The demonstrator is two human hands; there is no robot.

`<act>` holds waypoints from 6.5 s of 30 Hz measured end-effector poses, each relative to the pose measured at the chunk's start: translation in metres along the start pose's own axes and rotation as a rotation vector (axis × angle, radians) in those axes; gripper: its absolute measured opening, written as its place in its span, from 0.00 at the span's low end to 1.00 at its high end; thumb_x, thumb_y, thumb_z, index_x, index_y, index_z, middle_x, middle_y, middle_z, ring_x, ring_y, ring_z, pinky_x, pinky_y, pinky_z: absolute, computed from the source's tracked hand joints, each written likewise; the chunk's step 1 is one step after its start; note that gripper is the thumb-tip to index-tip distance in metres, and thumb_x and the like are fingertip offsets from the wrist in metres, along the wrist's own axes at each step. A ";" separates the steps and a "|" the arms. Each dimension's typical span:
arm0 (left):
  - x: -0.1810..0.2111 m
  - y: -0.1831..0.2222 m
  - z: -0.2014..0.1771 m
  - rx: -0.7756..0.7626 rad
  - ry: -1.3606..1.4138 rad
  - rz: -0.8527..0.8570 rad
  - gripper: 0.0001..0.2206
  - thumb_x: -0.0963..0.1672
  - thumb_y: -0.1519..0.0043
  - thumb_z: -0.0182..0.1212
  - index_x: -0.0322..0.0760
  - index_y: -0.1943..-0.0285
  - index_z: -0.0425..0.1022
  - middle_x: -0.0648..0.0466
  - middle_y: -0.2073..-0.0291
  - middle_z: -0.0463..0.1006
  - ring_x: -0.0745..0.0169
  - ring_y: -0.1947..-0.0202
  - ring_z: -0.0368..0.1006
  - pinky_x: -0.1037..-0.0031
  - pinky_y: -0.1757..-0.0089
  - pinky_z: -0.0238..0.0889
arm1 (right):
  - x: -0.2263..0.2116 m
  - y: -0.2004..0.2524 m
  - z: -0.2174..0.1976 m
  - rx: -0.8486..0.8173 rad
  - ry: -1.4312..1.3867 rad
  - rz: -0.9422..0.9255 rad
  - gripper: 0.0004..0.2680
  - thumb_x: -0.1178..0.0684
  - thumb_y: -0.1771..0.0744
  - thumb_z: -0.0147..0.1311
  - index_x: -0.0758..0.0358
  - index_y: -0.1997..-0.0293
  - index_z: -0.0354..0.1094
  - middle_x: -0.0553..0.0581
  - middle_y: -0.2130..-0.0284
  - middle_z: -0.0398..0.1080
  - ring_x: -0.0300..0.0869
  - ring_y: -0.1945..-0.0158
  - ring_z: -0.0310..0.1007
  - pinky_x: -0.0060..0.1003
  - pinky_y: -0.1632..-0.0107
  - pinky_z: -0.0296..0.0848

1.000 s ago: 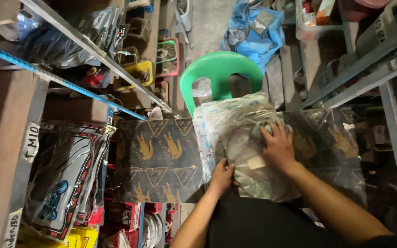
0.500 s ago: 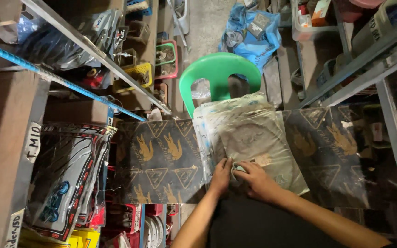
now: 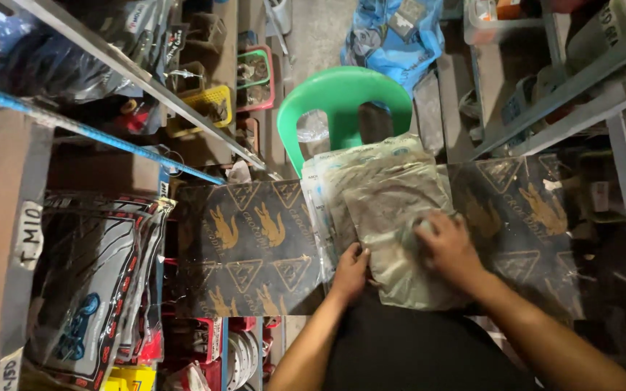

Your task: The person wipes down several packaged motorcycle parts with a cloth and stacks them on a surface.

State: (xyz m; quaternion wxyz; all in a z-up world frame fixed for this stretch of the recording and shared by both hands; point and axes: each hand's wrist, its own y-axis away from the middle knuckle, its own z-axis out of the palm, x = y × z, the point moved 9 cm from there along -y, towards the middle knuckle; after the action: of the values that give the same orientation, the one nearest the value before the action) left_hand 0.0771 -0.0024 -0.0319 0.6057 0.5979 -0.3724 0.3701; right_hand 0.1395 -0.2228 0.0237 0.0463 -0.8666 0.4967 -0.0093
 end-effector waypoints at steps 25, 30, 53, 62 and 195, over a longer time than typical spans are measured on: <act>-0.006 -0.009 0.009 -0.123 0.105 -0.194 0.10 0.43 0.30 0.55 0.32 0.45 0.68 0.42 0.70 0.79 0.52 0.74 0.78 0.62 0.72 0.77 | -0.029 -0.088 -0.038 0.141 -0.108 0.124 0.24 0.45 0.45 0.66 0.46 0.43 0.72 0.60 0.40 0.67 0.57 0.32 0.64 0.63 0.39 0.65; -0.003 -0.010 0.009 -0.125 0.135 -0.160 0.11 0.42 0.30 0.54 0.27 0.44 0.67 0.41 0.73 0.74 0.46 0.79 0.78 0.58 0.75 0.77 | -0.002 -0.061 -0.027 0.201 0.070 0.220 0.26 0.48 0.47 0.65 0.47 0.41 0.70 0.61 0.37 0.65 0.58 0.28 0.61 0.69 0.34 0.58; 0.014 0.014 0.005 -0.003 0.099 0.130 0.23 0.41 0.36 0.59 0.22 0.32 0.63 0.26 0.45 0.74 0.33 0.42 0.72 0.50 0.45 0.67 | 0.010 -0.016 -0.037 0.001 -0.206 0.345 0.17 0.42 0.44 0.65 0.44 0.53 0.71 0.53 0.51 0.70 0.53 0.50 0.75 0.52 0.54 0.75; -0.001 0.025 -0.020 0.119 0.350 0.218 0.25 0.39 0.34 0.59 0.20 0.29 0.60 0.26 0.39 0.69 0.33 0.36 0.66 0.48 0.40 0.62 | 0.052 0.011 -0.043 -0.214 -0.951 0.484 0.14 0.56 0.41 0.61 0.55 0.52 0.82 0.62 0.53 0.80 0.55 0.41 0.74 0.49 0.37 0.68; 0.000 -0.016 -0.030 0.165 0.179 0.052 0.22 0.35 0.40 0.57 0.36 0.35 0.71 0.43 0.49 0.81 0.53 0.50 0.78 0.59 0.49 0.72 | 0.032 -0.087 -0.001 0.287 -0.039 0.164 0.32 0.48 0.47 0.67 0.50 0.34 0.70 0.67 0.39 0.66 0.64 0.33 0.64 0.62 0.38 0.65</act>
State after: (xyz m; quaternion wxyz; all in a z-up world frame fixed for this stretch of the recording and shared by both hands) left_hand 0.0919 0.0273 -0.0395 0.5756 0.6002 -0.3005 0.4670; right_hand 0.2303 -0.2072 0.0317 0.1800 -0.8077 0.5582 -0.0595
